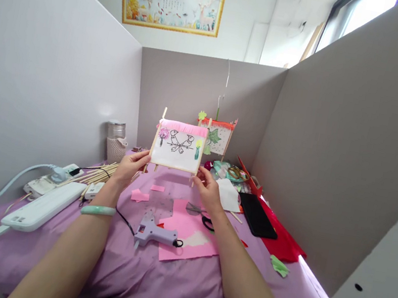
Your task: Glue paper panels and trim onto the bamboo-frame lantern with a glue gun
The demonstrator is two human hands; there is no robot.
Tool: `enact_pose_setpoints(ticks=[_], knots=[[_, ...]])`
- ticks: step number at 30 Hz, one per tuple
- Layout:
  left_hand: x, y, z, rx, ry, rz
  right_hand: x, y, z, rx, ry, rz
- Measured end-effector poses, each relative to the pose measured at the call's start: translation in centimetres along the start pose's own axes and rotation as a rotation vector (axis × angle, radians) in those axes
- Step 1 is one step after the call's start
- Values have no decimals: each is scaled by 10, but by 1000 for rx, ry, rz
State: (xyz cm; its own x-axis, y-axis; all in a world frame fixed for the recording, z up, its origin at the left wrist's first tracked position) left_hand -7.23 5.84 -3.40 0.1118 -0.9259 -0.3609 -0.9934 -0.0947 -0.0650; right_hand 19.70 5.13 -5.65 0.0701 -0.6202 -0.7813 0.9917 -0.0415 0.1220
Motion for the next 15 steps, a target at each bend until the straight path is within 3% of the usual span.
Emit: enact_pose_setpoints(ticks=[6, 10, 15], knots=[[-8, 9, 9, -233, -58, -105, 6, -8, -14, 275, 87, -13], [-6, 12, 9, -540, -34, -190, 11, -16, -25, 433, 103, 59], [-7, 13, 9, -751, -9, -199, 14, -22, -36, 516, 80, 134]])
Point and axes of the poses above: each hand's wrist, its own x-axis away from the middle knuckle, its own y-axis out of the back of the hand, z = x × y, the point moved 5 cm from there along -x, towards the middle knuckle, and after that the axes turned 11 degrees about y, right-handed, at the moved point
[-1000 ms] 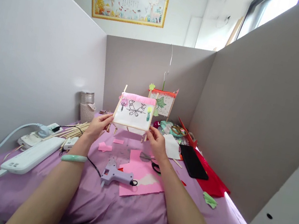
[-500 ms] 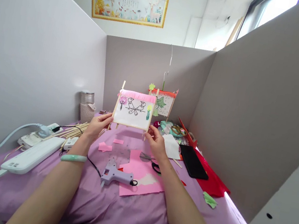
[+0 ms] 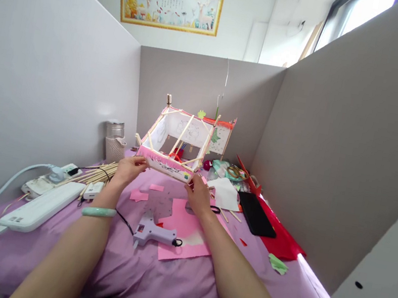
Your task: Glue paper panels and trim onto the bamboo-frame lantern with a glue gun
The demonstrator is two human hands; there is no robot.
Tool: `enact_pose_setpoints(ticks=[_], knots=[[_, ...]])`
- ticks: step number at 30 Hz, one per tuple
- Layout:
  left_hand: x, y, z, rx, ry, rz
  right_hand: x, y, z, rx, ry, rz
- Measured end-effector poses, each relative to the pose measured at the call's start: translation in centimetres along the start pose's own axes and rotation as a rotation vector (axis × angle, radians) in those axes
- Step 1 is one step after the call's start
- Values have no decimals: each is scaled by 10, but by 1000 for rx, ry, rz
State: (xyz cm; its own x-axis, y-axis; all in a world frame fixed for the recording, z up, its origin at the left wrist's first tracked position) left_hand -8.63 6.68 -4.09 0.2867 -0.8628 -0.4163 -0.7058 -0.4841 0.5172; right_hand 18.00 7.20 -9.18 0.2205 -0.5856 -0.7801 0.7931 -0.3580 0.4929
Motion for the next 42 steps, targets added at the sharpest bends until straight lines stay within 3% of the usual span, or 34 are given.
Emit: enact_pose_setpoints(ticks=[8, 13, 18, 31, 35, 42], knots=[[4, -1, -2, -318, 23, 51, 0, -4, 0, 44, -30, 119], [9, -6, 0, -481, 95, 156, 4, -9, -3, 84, -69, 203], [11, -11, 2, -533, 122, 206, 7, -13, -5, 111, -99, 287], [9, -3, 0, -582, 126, 88, 7, -13, 17, 134, -25, 351], [10, -2, 2, -582, 134, 52, 6, -9, 16, 149, -38, 286], [12, 8, -3, -484, 98, -142, 2, 15, 10, 186, -128, 51]])
Point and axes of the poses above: each hand's wrist, its own x-axis away from the middle knuckle, its own y-axis out of the back of the hand, z = x × y, the point moved 5 cm from there along -x, towards the middle knuckle, and after that the axes turned 11 degrees about y, right-handed, at the moved point
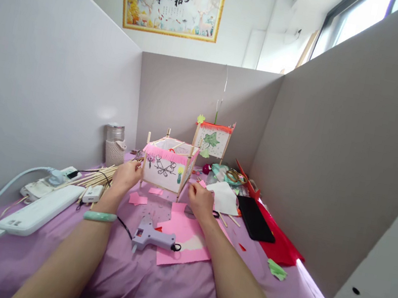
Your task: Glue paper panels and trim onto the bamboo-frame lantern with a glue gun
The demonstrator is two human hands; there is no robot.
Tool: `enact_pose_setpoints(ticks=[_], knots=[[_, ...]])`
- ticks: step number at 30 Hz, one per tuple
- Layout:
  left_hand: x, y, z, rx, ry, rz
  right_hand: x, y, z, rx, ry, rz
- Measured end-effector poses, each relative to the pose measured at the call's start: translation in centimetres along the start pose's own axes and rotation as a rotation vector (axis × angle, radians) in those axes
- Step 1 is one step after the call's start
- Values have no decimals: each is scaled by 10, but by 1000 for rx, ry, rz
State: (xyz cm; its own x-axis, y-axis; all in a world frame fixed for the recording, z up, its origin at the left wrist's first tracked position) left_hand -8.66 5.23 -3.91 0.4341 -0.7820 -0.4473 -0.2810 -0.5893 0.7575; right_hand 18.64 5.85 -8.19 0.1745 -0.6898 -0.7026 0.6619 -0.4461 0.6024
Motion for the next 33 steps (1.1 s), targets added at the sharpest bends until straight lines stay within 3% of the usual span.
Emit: enact_pose_setpoints(ticks=[3, 6, 10, 13, 18, 33], knots=[[6, 16, -5, 172, -66, -226, 1, 3, 1, -15, -1, -61], [19, 31, -20, 353, -230, -425, 1, 4, 3, -32, 15, -95], [41, 39, -66, 411, -605, -410, 2, 6, 7, -47, 52, -107], [52, 41, -102, 383, -787, -384, 3, 9, 10, -41, 93, -123], [50, 33, -132, 241, -767, -400, 4, 11, 12, -33, 134, -131], [42, 27, -144, 163, -736, -386, 5, 7, 11, -11, 123, -55]])
Point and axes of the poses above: each hand's wrist, its own x-axis away from the middle knuckle, its own y-axis out of the back of the hand, z = x × y, the point moved 5 cm from there along -x, towards the middle knuckle, and after that the axes turned 11 degrees about y, right-handed, at the moved point
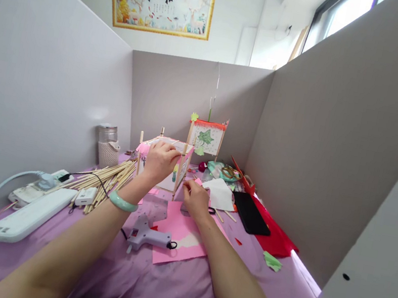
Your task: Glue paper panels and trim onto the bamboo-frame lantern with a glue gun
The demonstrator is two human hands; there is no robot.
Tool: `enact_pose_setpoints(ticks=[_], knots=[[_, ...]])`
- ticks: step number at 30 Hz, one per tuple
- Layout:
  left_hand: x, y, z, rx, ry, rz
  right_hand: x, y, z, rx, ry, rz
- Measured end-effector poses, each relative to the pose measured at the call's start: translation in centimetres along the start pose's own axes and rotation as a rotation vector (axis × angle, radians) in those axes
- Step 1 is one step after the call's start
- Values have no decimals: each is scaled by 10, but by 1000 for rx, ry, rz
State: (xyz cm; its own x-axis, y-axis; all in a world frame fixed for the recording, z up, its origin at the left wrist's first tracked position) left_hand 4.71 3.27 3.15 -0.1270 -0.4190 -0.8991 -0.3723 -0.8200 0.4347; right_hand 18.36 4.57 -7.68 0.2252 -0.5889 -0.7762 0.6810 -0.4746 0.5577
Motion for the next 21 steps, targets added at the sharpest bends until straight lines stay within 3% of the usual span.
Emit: enact_pose_setpoints(ticks=[21], knots=[[-6, -4, 4, 54, 63, 68, 1, -6, -2, 7, -17, 70]])
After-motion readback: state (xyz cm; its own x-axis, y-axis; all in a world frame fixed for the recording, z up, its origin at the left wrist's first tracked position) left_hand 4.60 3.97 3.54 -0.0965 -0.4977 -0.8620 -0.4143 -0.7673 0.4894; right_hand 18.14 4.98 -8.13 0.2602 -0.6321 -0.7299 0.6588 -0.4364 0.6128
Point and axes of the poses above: each hand's wrist, its own x-axis away from the middle knuckle, its own y-axis out of the back of the hand, z = x × y, the point moved 5 cm from there along -x, towards the middle knuckle, and after that the axes turned 11 degrees about y, right-handed, at the moved point
